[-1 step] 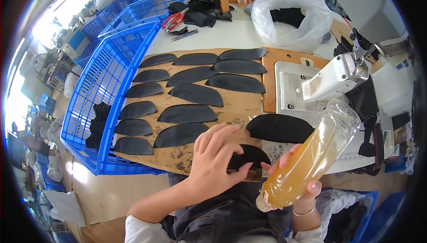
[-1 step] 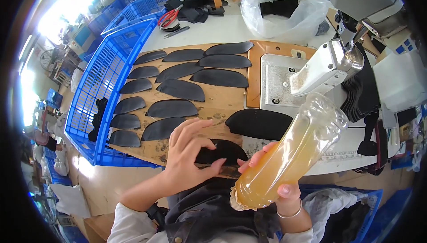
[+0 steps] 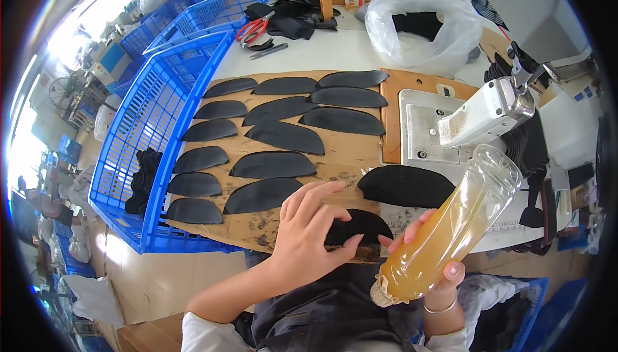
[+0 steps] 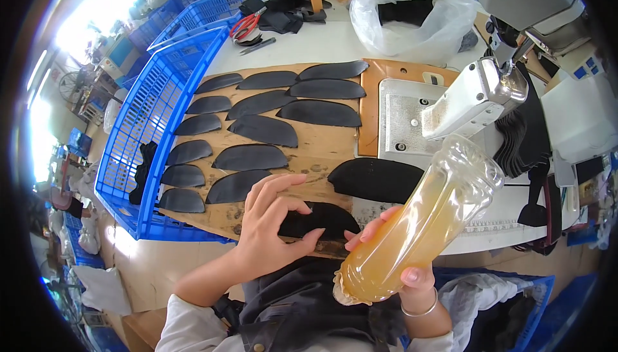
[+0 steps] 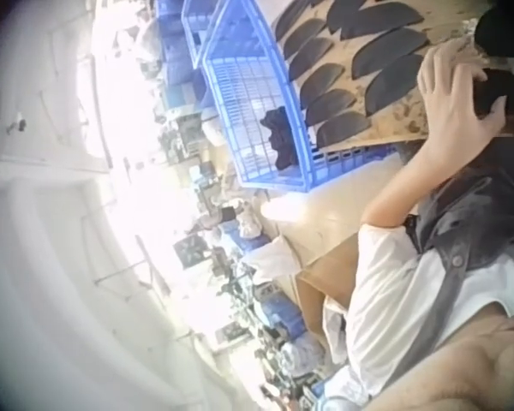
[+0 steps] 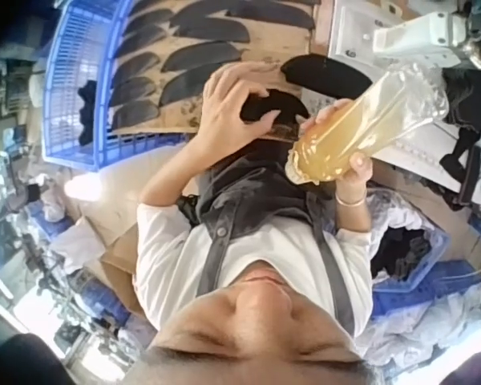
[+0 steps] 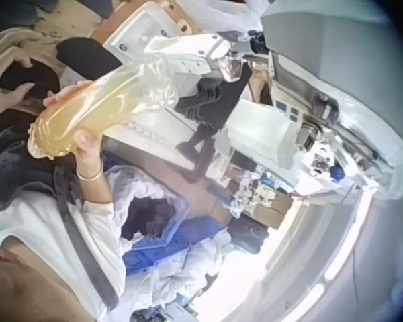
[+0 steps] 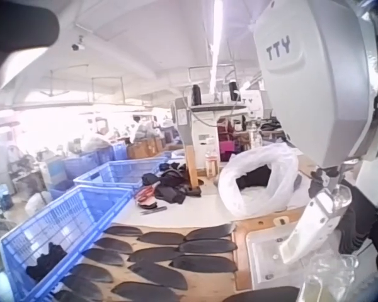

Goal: Applying adhesive from a squeeze bottle to the edges of black fabric shoe parts and stacking them.

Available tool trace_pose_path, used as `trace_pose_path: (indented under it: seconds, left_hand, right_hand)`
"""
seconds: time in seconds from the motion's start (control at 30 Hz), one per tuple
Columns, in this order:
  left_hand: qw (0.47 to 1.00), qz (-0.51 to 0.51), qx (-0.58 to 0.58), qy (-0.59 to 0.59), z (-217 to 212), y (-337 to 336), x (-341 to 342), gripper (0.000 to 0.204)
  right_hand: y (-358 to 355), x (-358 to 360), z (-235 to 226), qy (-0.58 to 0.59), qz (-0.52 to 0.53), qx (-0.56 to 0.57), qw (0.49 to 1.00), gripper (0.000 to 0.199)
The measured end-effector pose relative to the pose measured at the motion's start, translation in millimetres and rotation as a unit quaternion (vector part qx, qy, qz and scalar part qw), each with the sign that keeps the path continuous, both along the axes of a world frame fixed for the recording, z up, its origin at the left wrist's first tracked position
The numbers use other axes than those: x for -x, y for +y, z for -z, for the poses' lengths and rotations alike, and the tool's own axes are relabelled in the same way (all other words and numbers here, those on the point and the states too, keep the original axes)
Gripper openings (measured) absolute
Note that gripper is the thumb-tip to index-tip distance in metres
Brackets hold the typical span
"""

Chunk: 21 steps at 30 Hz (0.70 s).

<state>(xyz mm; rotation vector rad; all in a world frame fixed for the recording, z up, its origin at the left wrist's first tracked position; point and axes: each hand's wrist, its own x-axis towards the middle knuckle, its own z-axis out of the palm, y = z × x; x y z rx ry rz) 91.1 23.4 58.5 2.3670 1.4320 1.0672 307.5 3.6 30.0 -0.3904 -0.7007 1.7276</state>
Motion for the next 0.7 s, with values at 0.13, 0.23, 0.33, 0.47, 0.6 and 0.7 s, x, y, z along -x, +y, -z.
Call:
trace_pose_path:
  seconds: [0.13, 0.23, 0.33, 0.47, 0.6, 0.7]
  left_hand:
    - [0.996, 0.016, 0.070, -0.045, 3.2, 1.2, 8.1, 0.032]
    - [0.996, 0.014, 0.082, -0.025, 3.1, -2.6, 1.3, 0.036]
    - [0.996, -0.031, 0.078, -0.040, 2.6, -6.1, -9.4, 0.033]
    - [0.997, -0.059, 0.025, -0.041, 6.1, -5.9, -6.0, 0.028]
    - [0.961, -0.063, 0.158, -0.220, -9.4, -5.0, 29.1, 0.021]
    - [0.862, -0.055, 0.207, -0.460, -40.6, 5.0, 67.4, 0.024]
  right_hand:
    - [-1.0, 3.3, -3.4, -0.025, 0.003, 0.014, 1.000, 0.079]
    - [-1.2, 4.3, -4.9, -0.028, -0.003, 0.016, 0.999, 0.080]
    - [-2.2, 7.2, -6.1, -0.033, 0.002, 0.023, 0.999, 0.081]
    - [-2.5, 8.6, -7.8, -0.046, 0.001, 0.033, 0.998, 0.080]
    - [-1.1, 9.3, -7.8, -0.039, -0.016, 0.025, 0.999, 0.079]
    - [0.8, 8.3, -5.9, -0.053, -0.008, 0.032, 0.998, 0.077]
